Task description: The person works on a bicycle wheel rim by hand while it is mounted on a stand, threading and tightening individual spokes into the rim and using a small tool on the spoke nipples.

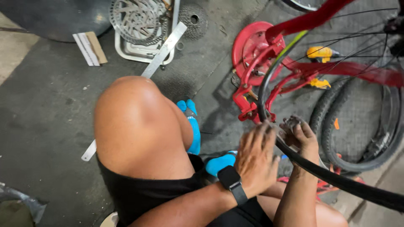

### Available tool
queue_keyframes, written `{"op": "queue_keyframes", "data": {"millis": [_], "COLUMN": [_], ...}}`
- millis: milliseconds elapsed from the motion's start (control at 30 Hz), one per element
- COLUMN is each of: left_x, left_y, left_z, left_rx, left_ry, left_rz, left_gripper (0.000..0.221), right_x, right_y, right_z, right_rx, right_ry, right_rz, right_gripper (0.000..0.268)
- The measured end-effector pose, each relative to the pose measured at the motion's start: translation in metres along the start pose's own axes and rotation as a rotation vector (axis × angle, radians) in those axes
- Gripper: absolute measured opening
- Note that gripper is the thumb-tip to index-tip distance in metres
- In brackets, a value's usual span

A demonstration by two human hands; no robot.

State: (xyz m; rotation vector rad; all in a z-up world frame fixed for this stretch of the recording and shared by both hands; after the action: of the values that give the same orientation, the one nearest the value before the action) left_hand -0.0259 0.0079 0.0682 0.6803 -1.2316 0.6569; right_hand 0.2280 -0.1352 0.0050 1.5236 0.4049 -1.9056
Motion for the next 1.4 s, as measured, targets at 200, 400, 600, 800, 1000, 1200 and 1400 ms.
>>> {"op": "queue_keyframes", "data": {"millis": [200, 400, 600, 800, 1000, 1200, 1400], "left_x": [0.011, 0.013, 0.014, 0.015, 0.015, 0.014, 0.013], "left_y": [0.001, -0.006, -0.005, 0.0, 0.001, -0.002, -0.003], "left_z": [0.008, 0.015, 0.017, 0.013, 0.012, 0.012, 0.012], "left_rx": [0.023, 0.005, 0.035, 0.032, 0.057, 0.076, 0.091], "left_ry": [-0.132, -0.159, -0.176, -0.158, -0.15, -0.159, -0.153], "left_rz": [0.051, 0.084, 0.119, 0.187, 0.215, 0.216, 0.224], "left_gripper": [0.072, 0.068, 0.058, 0.051, 0.042, 0.04, 0.039], "right_x": [-0.003, 0.024, 0.076, 0.082, 0.086, 0.078, 0.069], "right_y": [-0.016, 0.001, 0.01, -0.011, -0.037, -0.062, -0.096], "right_z": [0.0, 0.002, 0.019, 0.016, 0.013, 0.015, 0.013], "right_rx": [-0.019, -0.332, -0.234, -0.213, -0.183, -0.107, -0.015], "right_ry": [-0.04, 0.114, -0.213, -0.221, -0.219, -0.215, -0.248], "right_rz": [-0.014, -0.066, -0.839, -0.829, -0.693, -0.477, -0.178], "right_gripper": [0.036, 0.023, 0.026, 0.027, 0.029, 0.032, 0.035]}}
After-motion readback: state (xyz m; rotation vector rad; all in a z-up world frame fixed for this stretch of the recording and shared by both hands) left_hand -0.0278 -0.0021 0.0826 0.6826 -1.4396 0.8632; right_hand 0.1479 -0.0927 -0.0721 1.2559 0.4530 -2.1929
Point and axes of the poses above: each hand's wrist, its own z-axis away from the middle knuckle, its own y-axis out of the back of the hand, x = y × z, the point moved 4 cm from there along -z, towards the middle knuckle, and after that the axes turned 13 degrees about y, right-handed, at the moved point
